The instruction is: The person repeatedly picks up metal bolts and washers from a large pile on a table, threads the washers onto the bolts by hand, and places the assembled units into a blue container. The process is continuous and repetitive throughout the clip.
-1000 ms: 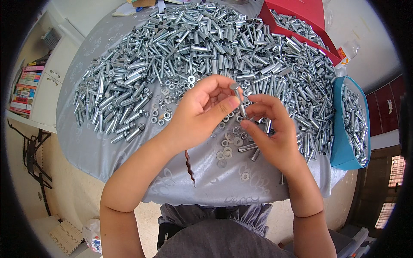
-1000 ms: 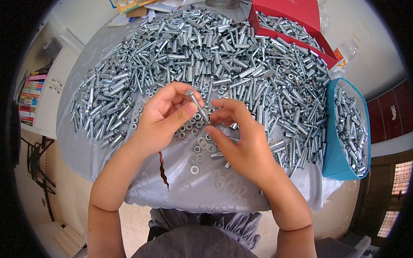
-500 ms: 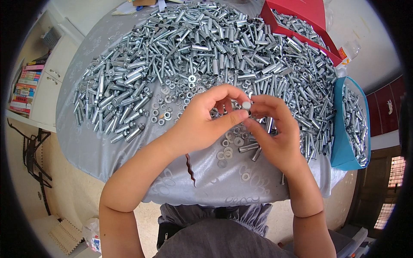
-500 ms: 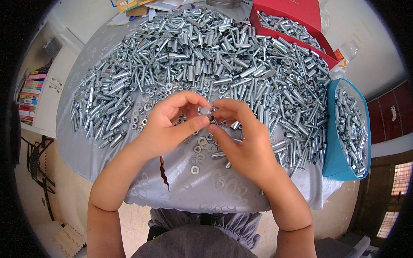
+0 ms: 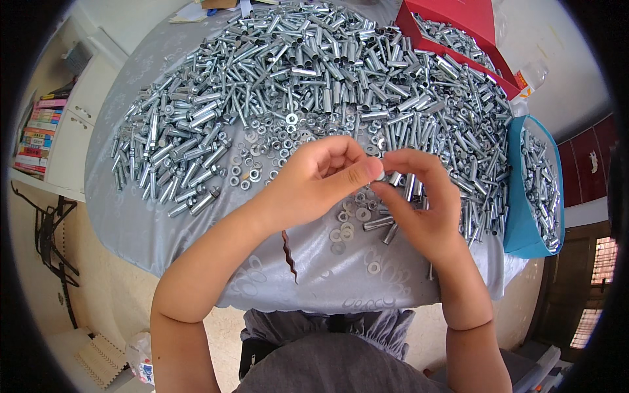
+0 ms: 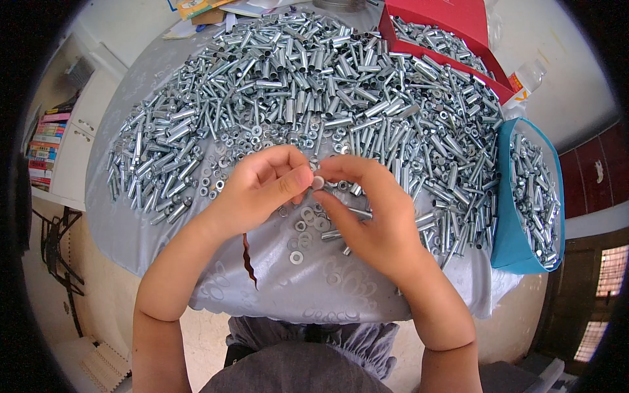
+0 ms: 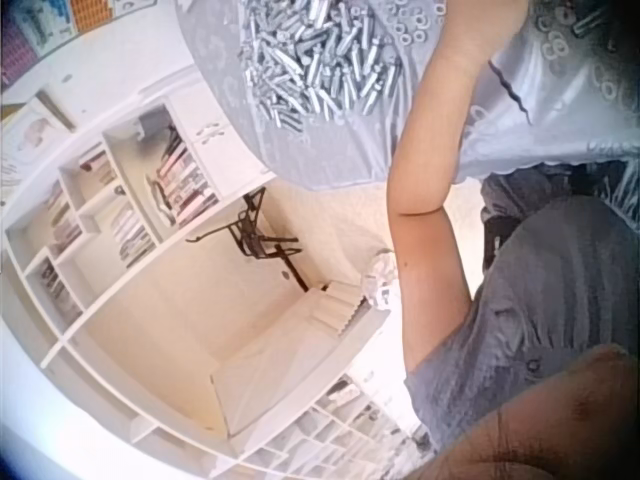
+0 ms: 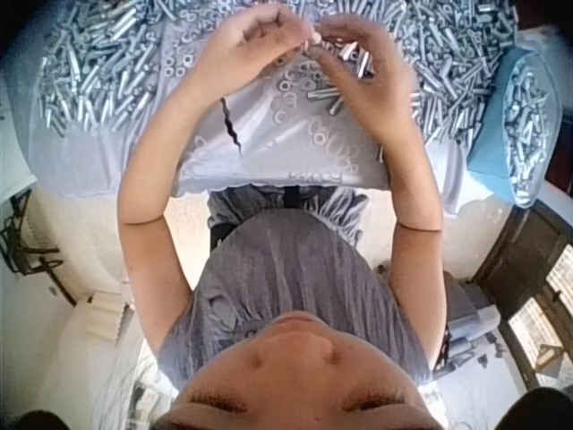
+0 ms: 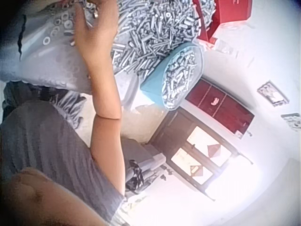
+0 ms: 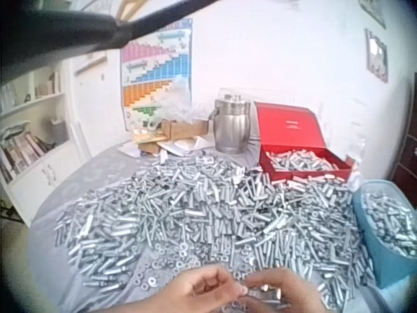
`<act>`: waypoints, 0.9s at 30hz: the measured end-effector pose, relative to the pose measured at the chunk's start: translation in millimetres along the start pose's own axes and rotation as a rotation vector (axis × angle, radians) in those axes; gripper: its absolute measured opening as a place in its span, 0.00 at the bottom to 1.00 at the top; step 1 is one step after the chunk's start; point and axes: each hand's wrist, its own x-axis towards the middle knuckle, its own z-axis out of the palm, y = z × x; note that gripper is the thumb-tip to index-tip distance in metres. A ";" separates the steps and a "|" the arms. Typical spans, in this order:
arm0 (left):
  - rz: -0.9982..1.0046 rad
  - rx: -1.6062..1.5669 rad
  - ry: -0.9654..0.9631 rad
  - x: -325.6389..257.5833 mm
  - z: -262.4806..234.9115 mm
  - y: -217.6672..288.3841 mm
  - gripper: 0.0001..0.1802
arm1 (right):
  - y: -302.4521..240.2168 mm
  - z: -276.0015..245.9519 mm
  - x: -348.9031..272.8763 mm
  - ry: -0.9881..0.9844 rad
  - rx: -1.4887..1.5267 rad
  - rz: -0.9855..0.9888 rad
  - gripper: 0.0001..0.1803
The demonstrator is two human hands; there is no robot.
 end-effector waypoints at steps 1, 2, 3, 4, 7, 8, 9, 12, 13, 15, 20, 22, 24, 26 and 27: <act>-0.017 0.002 0.000 0.3 -0.5 -0.9 0.13 | 0.8 -0.4 0.6 -0.018 -0.025 -0.045 0.19; -0.034 0.003 0.001 -0.1 -1.3 -2.9 0.14 | 1.5 -0.4 1.2 -0.037 -0.049 -0.088 0.19; -0.052 0.004 0.001 -0.2 -1.7 -5.0 0.14 | 1.8 -0.5 1.3 -0.056 -0.073 -0.132 0.20; -0.036 -0.004 -0.002 0.3 -1.1 -6.8 0.14 | 1.7 -0.7 0.5 -0.052 -0.077 -0.132 0.20; 0.006 -0.022 -0.009 1.9 -2.0 -12.6 0.16 | 1.6 -0.9 1.2 -0.058 -0.101 -0.160 0.21; 0.017 -0.030 -0.013 2.4 -3.0 -16.6 0.16 | 1.5 -2.3 2.0 -0.072 -0.124 -0.183 0.21; 0.028 -0.037 -0.018 2.5 -3.6 -18.6 0.17 | 1.4 -2.9 2.6 -0.086 -0.146 -0.207 0.21; 0.021 -0.021 -0.049 2.3 -3.3 -13.7 0.18 | 1.1 -2.7 1.4 -0.063 -0.153 -0.186 0.22; -0.011 -0.037 -0.063 2.3 -3.0 -10.5 0.18 | 0.6 -3.6 1.7 -0.060 -0.186 -0.183 0.23; -0.075 -0.066 -0.087 1.4 -2.9 -5.0 0.18 | -1.2 -4.8 2.5 -0.055 -0.246 -0.179 0.24; -0.053 -0.160 -0.116 1.7 -3.9 -8.6 0.16 | -0.2 -3.7 1.7 -0.047 -0.184 -0.154 0.26; -0.029 -0.198 -0.093 0.9 -1.9 -8.5 0.15 | -1.2 -4.6 0.8 -0.040 -0.168 -0.143 0.26; -0.011 -0.215 -0.050 1.3 -0.6 -6.3 0.15 | -0.7 -3.1 0.6 -0.018 -0.141 -0.110 0.28; 0.009 -0.189 -0.037 1.3 -1.7 -5.7 0.15 | -1.1 -2.3 2.7 0.055 -0.130 -0.131 0.28; 0.018 -0.175 -0.029 1.2 -2.4 -5.3 0.15 | -1.3 -2.2 3.8 0.092 -0.123 -0.142 0.28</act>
